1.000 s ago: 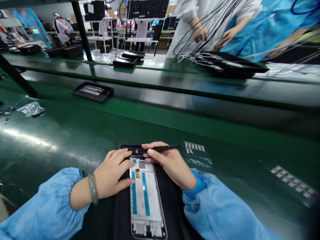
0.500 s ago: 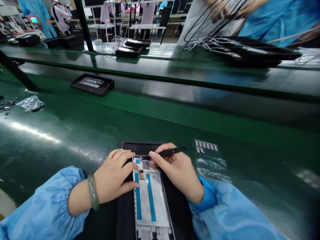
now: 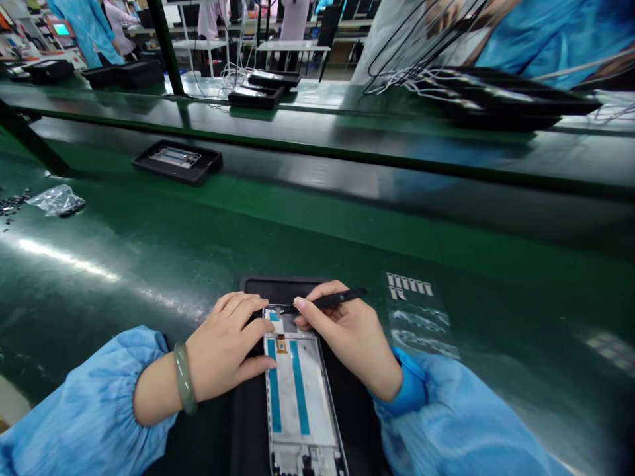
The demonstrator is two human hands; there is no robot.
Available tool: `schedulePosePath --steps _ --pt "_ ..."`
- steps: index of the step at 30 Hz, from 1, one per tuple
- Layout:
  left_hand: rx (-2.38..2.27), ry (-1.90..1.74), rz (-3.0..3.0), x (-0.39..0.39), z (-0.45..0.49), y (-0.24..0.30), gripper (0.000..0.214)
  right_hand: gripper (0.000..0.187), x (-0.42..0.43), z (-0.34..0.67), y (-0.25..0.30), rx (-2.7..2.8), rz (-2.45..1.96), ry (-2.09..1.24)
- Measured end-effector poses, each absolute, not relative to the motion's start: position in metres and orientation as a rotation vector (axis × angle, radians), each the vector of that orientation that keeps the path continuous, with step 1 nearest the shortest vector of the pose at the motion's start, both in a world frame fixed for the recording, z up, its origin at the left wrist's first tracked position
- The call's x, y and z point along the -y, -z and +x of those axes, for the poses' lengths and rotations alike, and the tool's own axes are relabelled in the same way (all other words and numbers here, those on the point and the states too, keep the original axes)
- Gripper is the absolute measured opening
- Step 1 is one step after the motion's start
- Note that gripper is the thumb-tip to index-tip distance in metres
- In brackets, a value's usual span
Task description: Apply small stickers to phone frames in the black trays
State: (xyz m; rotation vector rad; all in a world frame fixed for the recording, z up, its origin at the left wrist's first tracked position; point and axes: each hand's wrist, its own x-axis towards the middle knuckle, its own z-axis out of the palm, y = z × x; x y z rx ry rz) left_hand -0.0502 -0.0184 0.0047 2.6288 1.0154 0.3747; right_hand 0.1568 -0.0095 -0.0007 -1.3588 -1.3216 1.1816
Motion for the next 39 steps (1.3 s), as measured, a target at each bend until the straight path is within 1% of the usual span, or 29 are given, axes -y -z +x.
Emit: schedulePosePath --steps 10,29,35,39 --pt "-1.008 -0.400 2.628 0.0187 -0.0506 -0.0056 0.031 0.024 0.0110 0.1564 0.0020 1.375 -1.377 -1.108" --pt "-0.999 -0.424 2.633 0.0186 -0.0505 -0.0053 0.030 0.026 0.0123 0.1545 0.0013 1.349 -1.388 -1.102" --pt "-1.002 -0.428 2.625 0.0190 -0.0505 -0.0068 0.030 0.027 0.0111 0.1548 -0.0034 1.165 -1.345 -1.102" --pt "-1.006 -0.436 2.615 0.0199 -0.0499 -0.0090 0.029 0.025 0.0112 0.1583 -0.0014 0.973 -1.294 -1.025"
